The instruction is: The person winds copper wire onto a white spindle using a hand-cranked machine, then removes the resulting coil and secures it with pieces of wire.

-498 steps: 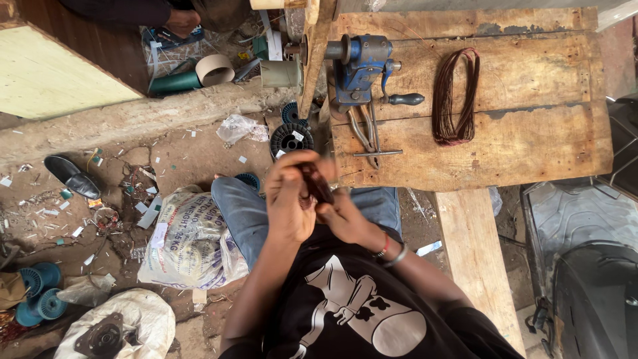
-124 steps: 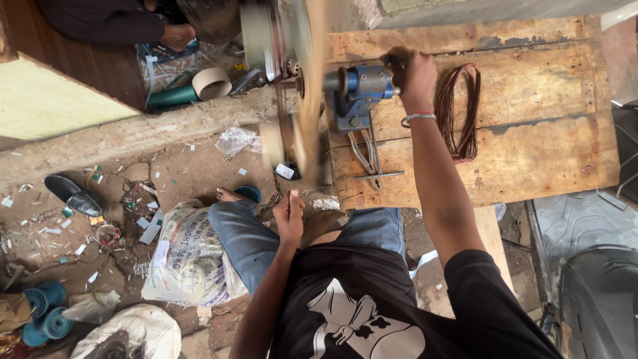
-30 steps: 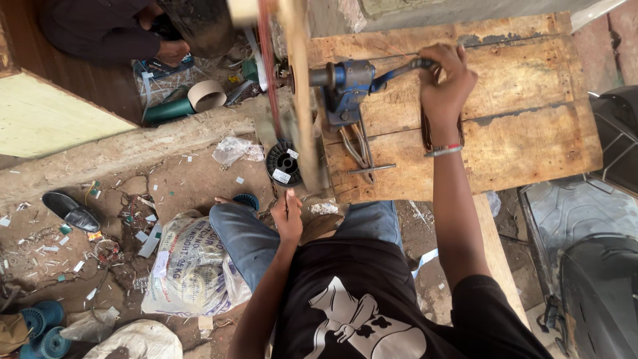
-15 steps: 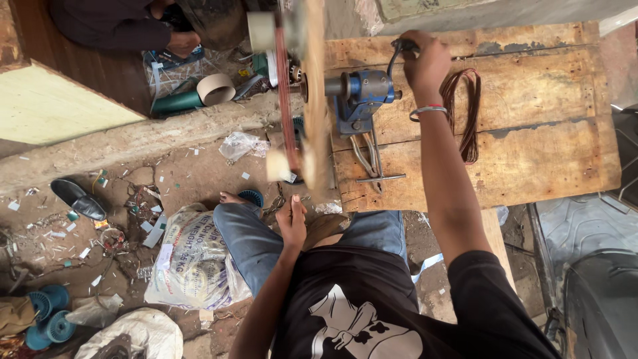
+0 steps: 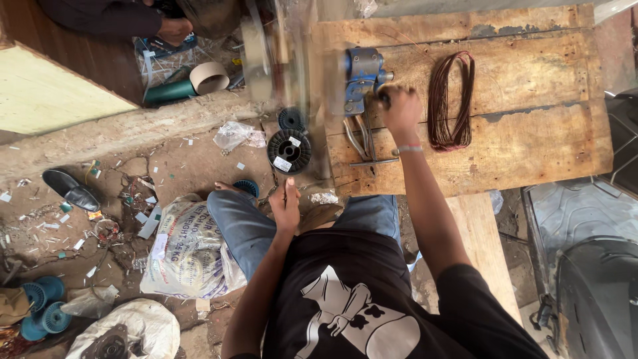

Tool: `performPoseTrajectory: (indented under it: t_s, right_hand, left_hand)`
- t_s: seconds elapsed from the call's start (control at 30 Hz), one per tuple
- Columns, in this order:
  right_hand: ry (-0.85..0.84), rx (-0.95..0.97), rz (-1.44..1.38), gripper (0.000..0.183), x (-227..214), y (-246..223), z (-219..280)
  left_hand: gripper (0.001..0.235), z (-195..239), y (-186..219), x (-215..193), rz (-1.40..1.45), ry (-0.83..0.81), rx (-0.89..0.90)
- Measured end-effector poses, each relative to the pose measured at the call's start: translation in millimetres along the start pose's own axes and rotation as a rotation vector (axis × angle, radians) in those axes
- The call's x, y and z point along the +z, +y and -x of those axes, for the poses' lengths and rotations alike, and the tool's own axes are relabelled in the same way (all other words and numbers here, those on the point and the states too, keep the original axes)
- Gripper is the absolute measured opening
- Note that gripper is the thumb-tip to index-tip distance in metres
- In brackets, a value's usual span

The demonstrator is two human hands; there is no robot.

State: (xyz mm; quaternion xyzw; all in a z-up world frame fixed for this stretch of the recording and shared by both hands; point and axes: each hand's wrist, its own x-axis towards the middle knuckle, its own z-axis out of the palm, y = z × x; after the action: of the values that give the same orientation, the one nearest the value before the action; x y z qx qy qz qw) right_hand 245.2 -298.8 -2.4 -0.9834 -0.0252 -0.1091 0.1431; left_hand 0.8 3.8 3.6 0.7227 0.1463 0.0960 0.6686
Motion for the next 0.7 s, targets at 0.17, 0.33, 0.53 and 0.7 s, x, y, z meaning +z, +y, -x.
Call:
performPoseTrajectory:
  t_s: [0.17, 0.33, 0.53, 0.7]
  right_hand:
    - [0.184, -0.165, 0.003, 0.018, -59, -19, 62]
    - [0.199, -0.157, -0.129, 0.013, -129, -45, 80]
    - [0.301, -0.196, -0.323, 0.022, -190, -56, 71]
    - [0.436, -0.243, -0.434, 0.024, -193, -49, 26]
  left_hand:
    - [0.047, 3, 2, -1, 0.003, 0.0, 0.044]
    - [0.044, 1, 5, 0, 0.049, 0.0, 0.055]
    - [0.047, 2, 0, -1, 0.094, -0.068, 0.075]
    - [0.048, 3, -8, -1, 0.138, -0.07, 0.063]
